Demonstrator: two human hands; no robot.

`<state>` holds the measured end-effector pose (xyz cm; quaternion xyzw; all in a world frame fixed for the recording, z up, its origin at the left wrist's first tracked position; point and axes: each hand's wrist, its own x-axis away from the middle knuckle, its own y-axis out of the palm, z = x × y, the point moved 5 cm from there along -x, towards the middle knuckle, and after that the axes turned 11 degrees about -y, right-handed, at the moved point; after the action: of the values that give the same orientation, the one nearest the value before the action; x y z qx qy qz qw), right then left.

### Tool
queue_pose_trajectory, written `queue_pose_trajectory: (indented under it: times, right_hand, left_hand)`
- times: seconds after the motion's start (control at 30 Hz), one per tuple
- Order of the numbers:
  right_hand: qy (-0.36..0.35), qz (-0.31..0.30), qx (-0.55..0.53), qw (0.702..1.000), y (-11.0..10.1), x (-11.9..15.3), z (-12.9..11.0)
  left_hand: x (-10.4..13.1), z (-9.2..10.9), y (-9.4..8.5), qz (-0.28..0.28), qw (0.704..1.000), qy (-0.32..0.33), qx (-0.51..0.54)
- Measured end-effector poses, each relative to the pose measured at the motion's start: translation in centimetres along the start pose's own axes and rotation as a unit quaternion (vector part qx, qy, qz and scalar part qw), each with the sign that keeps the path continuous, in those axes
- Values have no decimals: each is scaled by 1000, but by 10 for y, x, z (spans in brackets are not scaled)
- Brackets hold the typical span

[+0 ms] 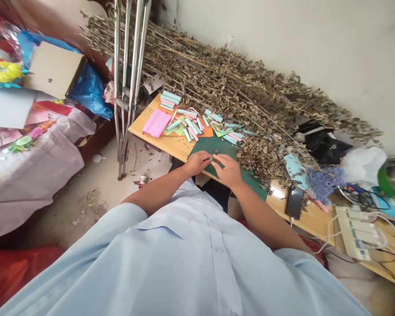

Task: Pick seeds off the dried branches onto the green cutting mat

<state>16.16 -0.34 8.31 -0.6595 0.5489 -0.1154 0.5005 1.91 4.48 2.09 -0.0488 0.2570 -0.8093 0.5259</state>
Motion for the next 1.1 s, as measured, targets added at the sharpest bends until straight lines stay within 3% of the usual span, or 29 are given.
queue_pose_trajectory:
  times: [0.23, 0.4, 0.6, 0.83, 1.1]
  right_hand:
    - [34, 46, -14, 998, 12, 5, 0]
    - [3, 35, 58, 998, 17, 2, -1]
    - [23, 36, 54, 998, 20, 0, -2]
    - [73, 122, -12, 990, 21, 0, -3]
    - [65, 173, -27, 982, 20, 2, -6]
  left_hand:
    - [-1, 2, -1, 3, 1000, -5, 3]
    - [0, 1, 0, 12, 1000, -3, -6]
    - [0, -1, 0, 24, 1000, -16, -9]
    - [1, 0, 0, 27, 999, -20, -14]
    - [1, -4, 2, 25, 1000, -16, -9]
